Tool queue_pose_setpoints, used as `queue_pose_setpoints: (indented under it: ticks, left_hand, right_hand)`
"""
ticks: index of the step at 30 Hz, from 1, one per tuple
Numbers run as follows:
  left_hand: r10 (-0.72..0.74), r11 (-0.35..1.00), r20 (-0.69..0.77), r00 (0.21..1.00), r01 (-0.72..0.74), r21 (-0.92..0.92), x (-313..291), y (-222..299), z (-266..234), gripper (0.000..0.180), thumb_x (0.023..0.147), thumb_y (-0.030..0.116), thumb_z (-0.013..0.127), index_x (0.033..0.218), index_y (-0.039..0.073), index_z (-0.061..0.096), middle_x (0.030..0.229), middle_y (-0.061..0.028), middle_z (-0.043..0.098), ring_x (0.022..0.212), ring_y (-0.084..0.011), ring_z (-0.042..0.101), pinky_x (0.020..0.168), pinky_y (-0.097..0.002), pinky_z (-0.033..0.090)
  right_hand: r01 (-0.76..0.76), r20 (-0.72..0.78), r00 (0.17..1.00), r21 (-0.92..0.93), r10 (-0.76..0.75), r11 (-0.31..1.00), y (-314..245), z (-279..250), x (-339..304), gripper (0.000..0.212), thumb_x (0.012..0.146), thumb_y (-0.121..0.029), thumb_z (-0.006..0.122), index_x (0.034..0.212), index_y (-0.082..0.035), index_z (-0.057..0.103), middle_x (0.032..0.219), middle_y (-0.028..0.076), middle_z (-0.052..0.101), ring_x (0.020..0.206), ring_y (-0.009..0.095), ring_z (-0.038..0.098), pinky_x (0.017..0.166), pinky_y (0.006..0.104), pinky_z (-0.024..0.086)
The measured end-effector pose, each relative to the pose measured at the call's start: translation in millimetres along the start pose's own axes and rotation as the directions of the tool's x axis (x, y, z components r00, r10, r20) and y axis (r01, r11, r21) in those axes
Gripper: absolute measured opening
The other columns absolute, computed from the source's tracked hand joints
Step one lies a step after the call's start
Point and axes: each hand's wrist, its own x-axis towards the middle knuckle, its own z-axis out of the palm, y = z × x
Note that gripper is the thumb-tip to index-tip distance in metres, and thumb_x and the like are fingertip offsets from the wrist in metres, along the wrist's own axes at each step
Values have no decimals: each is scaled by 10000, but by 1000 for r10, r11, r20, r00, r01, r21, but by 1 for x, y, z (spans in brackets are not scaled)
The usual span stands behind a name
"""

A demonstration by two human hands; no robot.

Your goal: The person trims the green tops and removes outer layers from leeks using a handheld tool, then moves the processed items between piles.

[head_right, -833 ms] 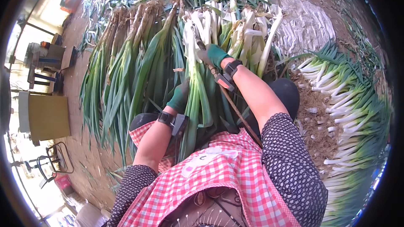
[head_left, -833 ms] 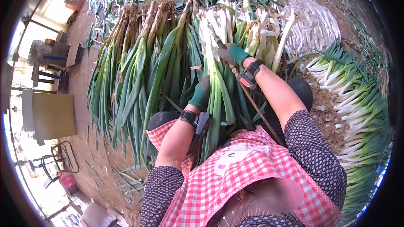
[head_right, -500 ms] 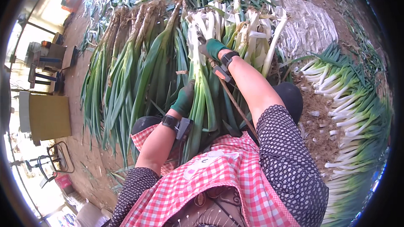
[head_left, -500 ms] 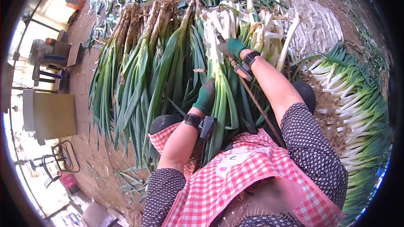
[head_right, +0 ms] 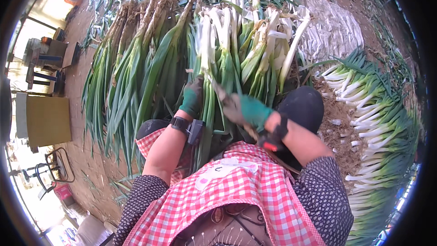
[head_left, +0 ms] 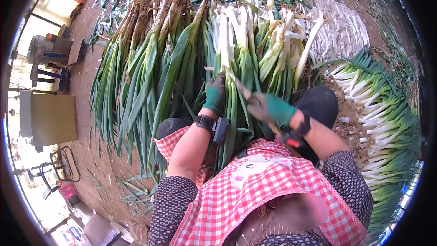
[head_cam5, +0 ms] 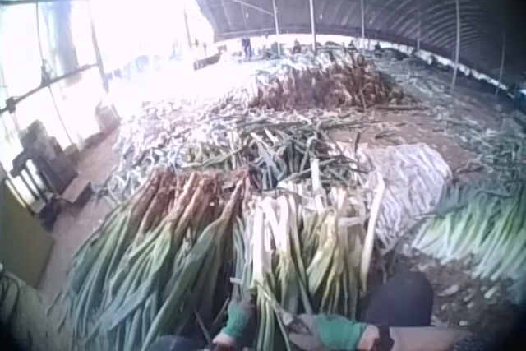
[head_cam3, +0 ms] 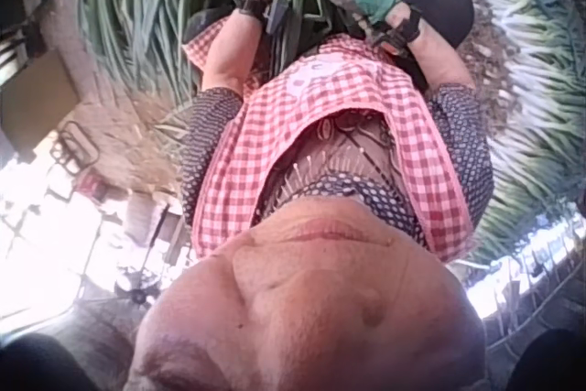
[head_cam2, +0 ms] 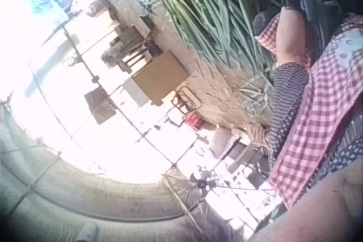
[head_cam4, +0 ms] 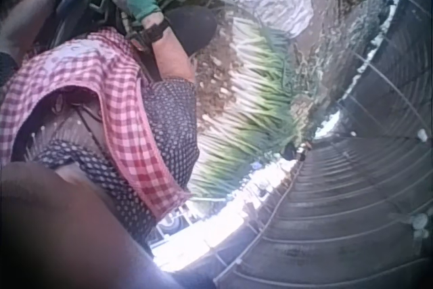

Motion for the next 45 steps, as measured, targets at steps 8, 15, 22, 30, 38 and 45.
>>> queue_pose_setpoints:
  ticks: [8,15,22,30,38,45]
  left_hand:
    - [121,975,227,966,-159,156,-14,23,14,388,1021,350,629,1176,-2,678,900,-71,695,725,-170,645,664,-350,528]
    - [94,951,383,919,-197,240,-38,112,77,503,936,451,736,1084,-19,632,1022,-163,717,861,-241,679,779,-394,546]
    - [385,-2,13,923,-13,1000,90,111,-5,677,810,464,817,1322,94,574,1237,-157,650,1201,-347,623,1023,-470,511]
    - [418,-160,123,900,-60,985,117,90,-67,385,893,351,718,1180,96,699,1276,-177,692,1149,-390,698,926,-536,562]
    - [98,225,-69,993,45,973,125,82,-58,520,798,373,757,1178,20,727,1206,-261,715,1153,-403,692,1000,-468,546]
    - [44,672,617,786,-480,564,77,221,-44,196,888,149,706,1054,68,770,929,-89,763,788,-228,720,743,-362,580]
  right_hand:
    - [-122,-114,986,-2,121,993,8,11,-78,384,923,-366,655,1132,-45,622,828,264,693,809,478,693,723,536,530]
    - [-69,-337,938,35,77,997,19,-35,-72,378,959,-333,646,1182,-32,604,769,202,666,711,392,696,667,471,524]
    - [-245,-339,911,13,235,969,55,-44,-60,414,942,-380,663,1123,-10,615,786,207,652,732,354,671,708,462,521]
    - [-329,-161,933,-13,323,944,51,-13,-43,453,914,-428,642,1065,-2,626,906,284,690,907,461,694,810,490,531]
    - [-295,-147,945,11,294,955,33,-15,-37,464,912,-417,659,1147,-18,626,896,235,688,866,402,696,787,466,525]
    - [-238,-133,941,393,311,888,62,-30,-53,357,959,-360,671,1076,-28,606,791,55,626,667,151,624,634,332,516]
